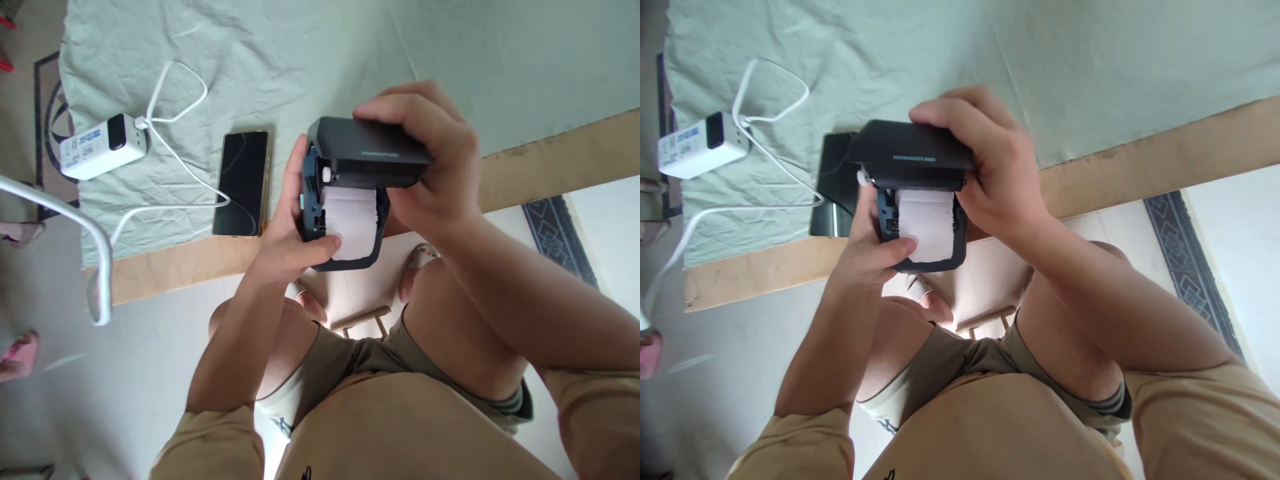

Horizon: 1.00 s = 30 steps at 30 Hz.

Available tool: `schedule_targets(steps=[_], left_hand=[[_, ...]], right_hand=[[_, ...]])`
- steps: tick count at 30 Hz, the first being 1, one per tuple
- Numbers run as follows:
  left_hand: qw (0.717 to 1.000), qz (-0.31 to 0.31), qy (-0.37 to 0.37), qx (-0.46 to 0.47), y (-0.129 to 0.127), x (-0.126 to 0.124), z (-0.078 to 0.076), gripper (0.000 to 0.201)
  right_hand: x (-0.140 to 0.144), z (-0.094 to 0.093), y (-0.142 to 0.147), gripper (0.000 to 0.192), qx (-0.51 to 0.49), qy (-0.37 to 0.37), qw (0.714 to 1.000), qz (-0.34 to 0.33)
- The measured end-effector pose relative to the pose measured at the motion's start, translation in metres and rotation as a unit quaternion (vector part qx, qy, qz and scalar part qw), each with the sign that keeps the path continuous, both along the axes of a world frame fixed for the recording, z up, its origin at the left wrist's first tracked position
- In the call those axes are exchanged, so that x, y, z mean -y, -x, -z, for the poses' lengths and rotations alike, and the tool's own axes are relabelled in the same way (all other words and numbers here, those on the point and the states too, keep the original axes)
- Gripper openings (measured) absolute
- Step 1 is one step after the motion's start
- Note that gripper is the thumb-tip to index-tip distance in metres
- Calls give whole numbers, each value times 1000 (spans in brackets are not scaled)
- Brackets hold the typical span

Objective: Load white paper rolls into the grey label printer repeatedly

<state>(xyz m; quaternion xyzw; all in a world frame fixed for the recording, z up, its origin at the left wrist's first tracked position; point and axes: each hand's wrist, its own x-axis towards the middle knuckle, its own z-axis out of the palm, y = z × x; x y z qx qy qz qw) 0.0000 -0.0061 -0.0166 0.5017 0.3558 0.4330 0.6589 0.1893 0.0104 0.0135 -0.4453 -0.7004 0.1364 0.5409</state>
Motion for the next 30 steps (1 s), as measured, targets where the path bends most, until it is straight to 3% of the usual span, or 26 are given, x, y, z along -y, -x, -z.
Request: schedule_targets(steps=[9,14,19,24,27,30], left_hand=[[996,69,-55,-9,-1,-2,-2,113],[997,44,-58,15,3,-5,11,120],[999,-16,-6,41,0,-4,8,106],[998,-11,3,58,0,-4,6,104],[996,7,-20,82,-2,-6,6,101],[990,10,-59,128,-7,-5,2,84]], right_hand=[[-1,-1,0,39,-51,10,999,15],[-2,3,-5,52,-65,44,993,-94],[1,3,-8,56,-71,72,982,-161],[1,3,-4,37,10,63,993,-103],[0,8,0,46,-2,101,992,-81],[2,13,3,58,-42,144,980,-127]])
